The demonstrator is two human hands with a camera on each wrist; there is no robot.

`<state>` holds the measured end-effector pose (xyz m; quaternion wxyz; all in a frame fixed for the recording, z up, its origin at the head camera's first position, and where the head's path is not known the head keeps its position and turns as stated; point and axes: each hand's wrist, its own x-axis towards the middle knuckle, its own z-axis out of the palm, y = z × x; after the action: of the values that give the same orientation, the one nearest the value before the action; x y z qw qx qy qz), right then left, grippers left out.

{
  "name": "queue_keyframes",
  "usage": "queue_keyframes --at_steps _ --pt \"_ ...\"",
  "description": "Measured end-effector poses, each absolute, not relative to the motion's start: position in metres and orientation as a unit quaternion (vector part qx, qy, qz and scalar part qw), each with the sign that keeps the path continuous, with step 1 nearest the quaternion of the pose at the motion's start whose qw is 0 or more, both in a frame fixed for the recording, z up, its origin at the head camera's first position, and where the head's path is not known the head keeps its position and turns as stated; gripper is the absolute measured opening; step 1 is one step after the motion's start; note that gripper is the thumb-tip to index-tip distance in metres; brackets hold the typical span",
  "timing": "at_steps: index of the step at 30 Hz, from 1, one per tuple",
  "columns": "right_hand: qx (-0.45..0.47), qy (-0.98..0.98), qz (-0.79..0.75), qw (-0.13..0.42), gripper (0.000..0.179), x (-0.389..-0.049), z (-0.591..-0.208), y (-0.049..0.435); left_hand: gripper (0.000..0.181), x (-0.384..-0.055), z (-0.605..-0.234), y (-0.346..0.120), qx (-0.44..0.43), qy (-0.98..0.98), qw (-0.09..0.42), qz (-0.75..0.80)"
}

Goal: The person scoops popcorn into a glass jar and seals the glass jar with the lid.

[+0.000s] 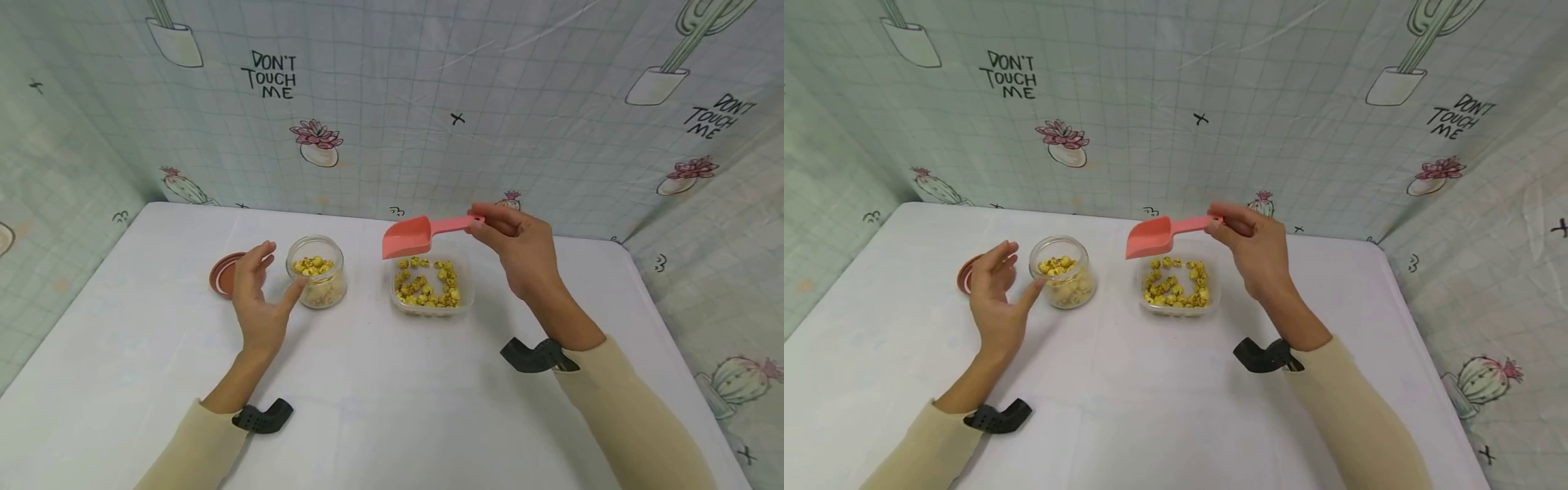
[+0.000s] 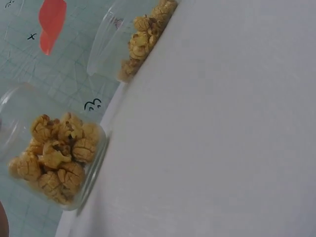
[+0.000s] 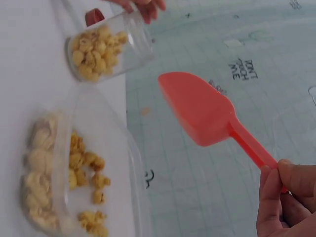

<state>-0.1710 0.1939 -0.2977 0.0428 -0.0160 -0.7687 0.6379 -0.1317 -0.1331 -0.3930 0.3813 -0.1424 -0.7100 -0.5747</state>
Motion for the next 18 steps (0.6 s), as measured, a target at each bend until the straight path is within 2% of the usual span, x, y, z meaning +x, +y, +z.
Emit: queue_keyframes --at_steps 7,10,12,14,18 --pt "-0.041 -0.791 0.608 0.051 0.042 -0.165 -0.309 0.218 0.047 -0.124 -0.381 -0.119 -0.151 -0.633 0.467 -0.599" --pt "-0.055 -0.814 0.576 0.052 0.043 -0.163 -0.315 0.227 0.044 -0.122 -0.384 -0.109 -0.168 -0.617 0.477 -0.603" --pt "-0.060 -0.823 0.563 0.049 0.043 -0.161 -0.318 0.233 0.040 -0.119 -0.388 -0.102 -0.193 -0.614 0.452 -0.617" --pt "-0.060 -0.830 0.552 0.047 0.043 -0.160 -0.321 0.239 0.037 -0.116 -0.393 -0.095 -0.215 -0.632 0.401 -0.627" --pt "-0.048 -0.840 0.538 0.047 0.042 -0.160 -0.328 0.249 0.051 -0.110 -0.404 -0.080 -0.222 -0.713 0.252 -0.616"
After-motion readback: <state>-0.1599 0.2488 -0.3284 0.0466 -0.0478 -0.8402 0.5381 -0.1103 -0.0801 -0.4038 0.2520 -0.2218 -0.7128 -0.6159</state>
